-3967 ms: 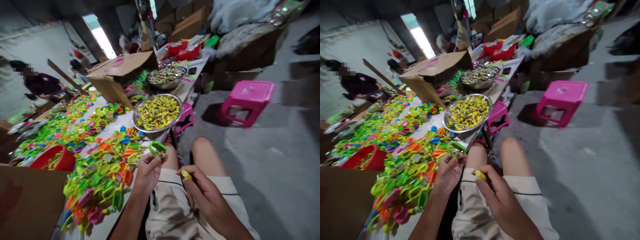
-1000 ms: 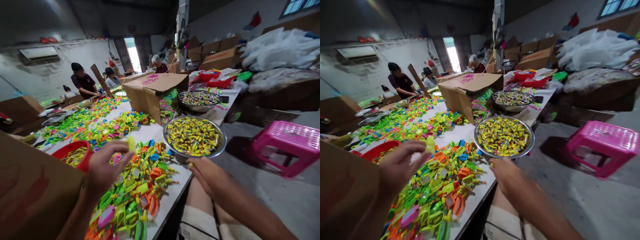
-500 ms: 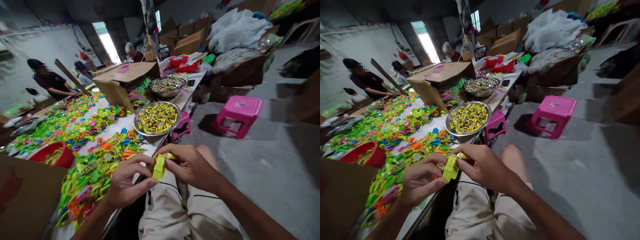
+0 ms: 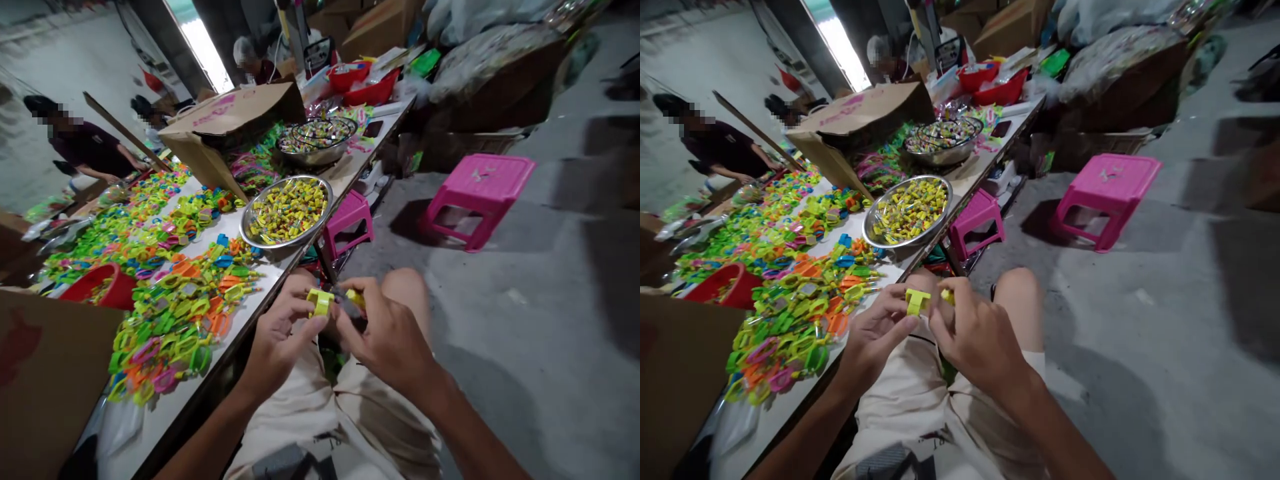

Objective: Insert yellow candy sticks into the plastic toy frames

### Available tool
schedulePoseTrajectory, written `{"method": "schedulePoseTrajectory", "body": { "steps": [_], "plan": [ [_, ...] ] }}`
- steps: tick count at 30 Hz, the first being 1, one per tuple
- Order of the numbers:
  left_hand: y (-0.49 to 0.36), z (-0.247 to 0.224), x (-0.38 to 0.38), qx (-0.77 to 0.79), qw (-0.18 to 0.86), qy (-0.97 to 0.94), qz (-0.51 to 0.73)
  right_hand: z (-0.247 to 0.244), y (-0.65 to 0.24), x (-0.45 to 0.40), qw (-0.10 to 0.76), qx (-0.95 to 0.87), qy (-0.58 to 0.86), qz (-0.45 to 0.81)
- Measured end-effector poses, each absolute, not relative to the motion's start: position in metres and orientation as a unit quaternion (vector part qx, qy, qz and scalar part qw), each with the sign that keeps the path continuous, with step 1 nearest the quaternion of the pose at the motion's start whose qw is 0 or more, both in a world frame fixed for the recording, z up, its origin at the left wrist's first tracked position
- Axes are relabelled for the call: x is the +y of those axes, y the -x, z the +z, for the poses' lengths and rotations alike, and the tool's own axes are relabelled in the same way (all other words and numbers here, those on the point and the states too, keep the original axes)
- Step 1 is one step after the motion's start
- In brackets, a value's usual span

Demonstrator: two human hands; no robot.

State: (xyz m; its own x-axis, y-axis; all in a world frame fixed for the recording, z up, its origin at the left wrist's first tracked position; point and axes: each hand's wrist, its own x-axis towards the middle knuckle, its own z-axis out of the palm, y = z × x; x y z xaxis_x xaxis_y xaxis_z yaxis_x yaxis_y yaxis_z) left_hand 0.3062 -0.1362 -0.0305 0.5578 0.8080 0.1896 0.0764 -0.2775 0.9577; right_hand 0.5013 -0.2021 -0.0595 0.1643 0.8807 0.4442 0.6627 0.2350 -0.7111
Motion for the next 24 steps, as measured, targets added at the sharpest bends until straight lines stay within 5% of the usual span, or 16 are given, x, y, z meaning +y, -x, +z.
{"method": "schedulePoseTrajectory", "body": {
  "steps": [5, 10, 24],
  "plan": [
    [-0.312, -0.038, -0.134, 0.26, 0.361, -0.832, 0.332, -0.07, -0.511, -0.234, 0.466, -0.634, 0.569, 0.238],
    [-0.316, -0.046, -0.132, 0.208, 0.25, -0.89, 0.319, -0.072, -0.494, -0.247, 0.434, -0.611, 0.621, 0.23],
    [-0.246, -0.091, -0.116, 0.178, 0.174, -0.918, 0.309, -0.072, -0.433, -0.223, 0.354, -0.63, 0.665, 0.185]
  ]
}}
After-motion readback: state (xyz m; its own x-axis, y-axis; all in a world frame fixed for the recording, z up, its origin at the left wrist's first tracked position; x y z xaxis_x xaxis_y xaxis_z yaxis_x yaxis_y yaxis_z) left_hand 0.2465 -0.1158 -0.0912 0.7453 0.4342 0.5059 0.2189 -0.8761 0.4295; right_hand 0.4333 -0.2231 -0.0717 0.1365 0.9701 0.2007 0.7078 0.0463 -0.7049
